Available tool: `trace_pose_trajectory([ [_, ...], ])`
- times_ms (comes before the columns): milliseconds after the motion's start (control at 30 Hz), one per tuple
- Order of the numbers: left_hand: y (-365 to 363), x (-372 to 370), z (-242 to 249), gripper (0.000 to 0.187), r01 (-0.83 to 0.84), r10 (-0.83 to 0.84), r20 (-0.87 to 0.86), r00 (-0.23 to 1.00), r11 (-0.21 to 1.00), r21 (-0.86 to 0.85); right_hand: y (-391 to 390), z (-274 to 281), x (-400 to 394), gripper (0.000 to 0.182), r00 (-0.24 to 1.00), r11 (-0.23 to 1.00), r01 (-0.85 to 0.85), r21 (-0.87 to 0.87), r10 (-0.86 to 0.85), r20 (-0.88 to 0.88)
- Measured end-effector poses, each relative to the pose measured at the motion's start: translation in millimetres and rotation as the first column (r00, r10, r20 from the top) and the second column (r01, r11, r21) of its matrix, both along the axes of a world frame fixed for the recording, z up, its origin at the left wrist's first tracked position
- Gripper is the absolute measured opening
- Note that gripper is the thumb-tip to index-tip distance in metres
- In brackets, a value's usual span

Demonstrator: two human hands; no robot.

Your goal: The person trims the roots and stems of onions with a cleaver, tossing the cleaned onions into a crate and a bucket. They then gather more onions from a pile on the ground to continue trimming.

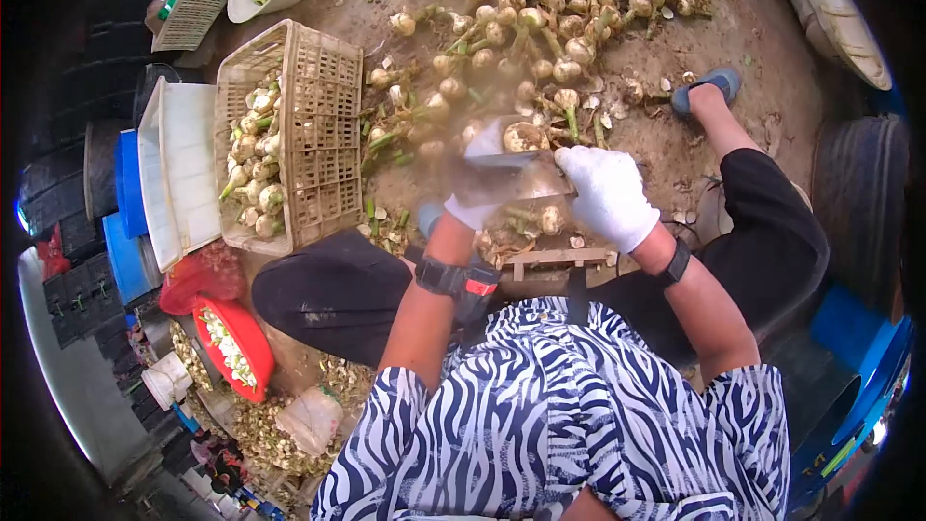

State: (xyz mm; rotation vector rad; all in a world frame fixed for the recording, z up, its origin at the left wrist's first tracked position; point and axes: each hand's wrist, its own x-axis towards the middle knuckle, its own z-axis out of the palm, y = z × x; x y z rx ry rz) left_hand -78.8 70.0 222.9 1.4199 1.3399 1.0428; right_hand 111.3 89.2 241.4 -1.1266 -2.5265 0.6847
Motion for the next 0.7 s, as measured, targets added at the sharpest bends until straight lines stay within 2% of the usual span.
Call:
trace_pose_trajectory([
  [33, -10, -12, -40, 0.041, 0.019, -0.006, 0.177, 0.984, 0.997, -0.069, -1, -3, 1, 0.02, 1.0, 1.0, 0.002, -0.005, -0.002, -0.006],
  [67, -10, -14, -30, 0.041, 0.021, -0.009, 0.172, 0.985, 0.997, -0.069, 1, -9, 2, 0.02, 0.999, 0.999, 0.036, 0.015, -0.036, 0.007],
  [100, -10, -17, -19, 0.039, 0.086, -0.098, -0.124, 0.987, 0.992, -0.095, 4, -17, 5, 0.02, 0.997, 0.997, 0.072, 0.033, -0.073, 0.021],
  [133, -9, -17, -1, 0.037, 0.136, -0.182, -0.406, 0.896, 0.981, -0.141, 7, -32, 7, 0.015, 0.995, 0.99, 0.085, 0.112, -0.078, -0.063],
  [167, -3, 1, 33, 0.04, -0.045, -0.055, -0.471, 0.88, 0.979, -0.199, 13, -51, 11, 0.013, 0.984, 0.982, 0.176, 0.068, -0.177, 0.019],
  [200, -17, -10, 15, 0.046, -0.091, 0.098, -0.226, 0.969, 0.995, 0.042, 23, -67, 18, 0.013, 0.957, 0.963, 0.268, 0.032, -0.27, 0.104],
  [267, -27, -6, 57, 0.048, -0.021, 0.02, -0.282, 0.959, 1.0, 0.002, 57, -88, 46, 0.017, 0.893, 0.926, 0.376, -0.034, -0.353, 0.28],
  [300, -27, -11, 54, 0.048, -0.041, 0.042, -0.286, 0.957, 0.999, 0.008, 56, -65, 38, 0.023, 0.894, 0.919, 0.394, 0.021, -0.389, 0.22],
  [333, -26, -15, 45, 0.049, -0.092, 0.079, -0.245, 0.966, 0.995, -0.041, 47, -44, 28, 0.023, 0.901, 0.926, 0.376, 0.027, -0.372, 0.223],
  [367, -24, -18, 35, 0.049, -0.129, 0.109, -0.206, 0.972, 0.988, -0.086, 35, -22, 15, 0.022, 0.959, 0.962, 0.273, 0.012, -0.273, 0.076],
  [400, -18, -23, 20, 0.049, -0.127, 0.111, -0.207, 0.972, 0.99, -0.063, 29, -7, 3, 0.022, 0.982, 0.984, 0.175, 0.026, -0.172, -0.08],
  [467, -19, -22, -6, 0.066, -0.115, 0.115, 0.05, 0.992, 0.993, -0.011, 10, 2, -9, 0.03, 0.975, 0.995, 0.068, 0.068, -0.052, -0.214],
  [500, -20, -20, -9, 0.068, -0.083, 0.11, 0.189, 0.976, 0.986, -0.142, 9, -1, -9, 0.028, 0.999, 0.997, 0.052, 0.051, -0.051, -0.013],
  [533, -19, -17, 1, 0.068, -0.072, 0.1, 0.195, 0.976, 0.987, -0.144, 15, -16, -3, 0.028, 0.998, 0.997, 0.062, 0.049, -0.061, -0.007],
  [567, -16, -15, 13, 0.066, -0.076, 0.071, -0.102, 0.992, 0.996, -0.046, 28, -39, 7, 0.025, 0.972, 0.98, 0.201, 0.001, -0.2, 0.123],
  [600, -11, -13, 25, 0.065, -0.051, 0.071, -0.392, 0.917, 0.997, 0.06, 40, -50, 16, 0.021, 0.911, 0.94, 0.342, -0.022, -0.326, 0.252],
  [633, -10, -8, 33, 0.063, -0.195, 0.18, -0.149, 0.972, 0.976, -0.097, 44, -48, 23, 0.021, 0.881, 0.897, 0.429, -0.102, -0.391, 0.268],
  [667, -7, -12, 26, 0.055, -0.252, 0.242, -0.13, 0.961, 0.965, -0.069, 46, -47, 22, 0.021, 0.882, 0.901, 0.423, -0.092, -0.387, 0.268],
  [700, -5, -29, 0, 0.052, -0.209, 0.26, 0.288, 0.922, 0.958, -0.197, 43, -45, 22, 0.021, 0.917, 0.909, 0.396, -0.128, -0.4, -0.002],
])
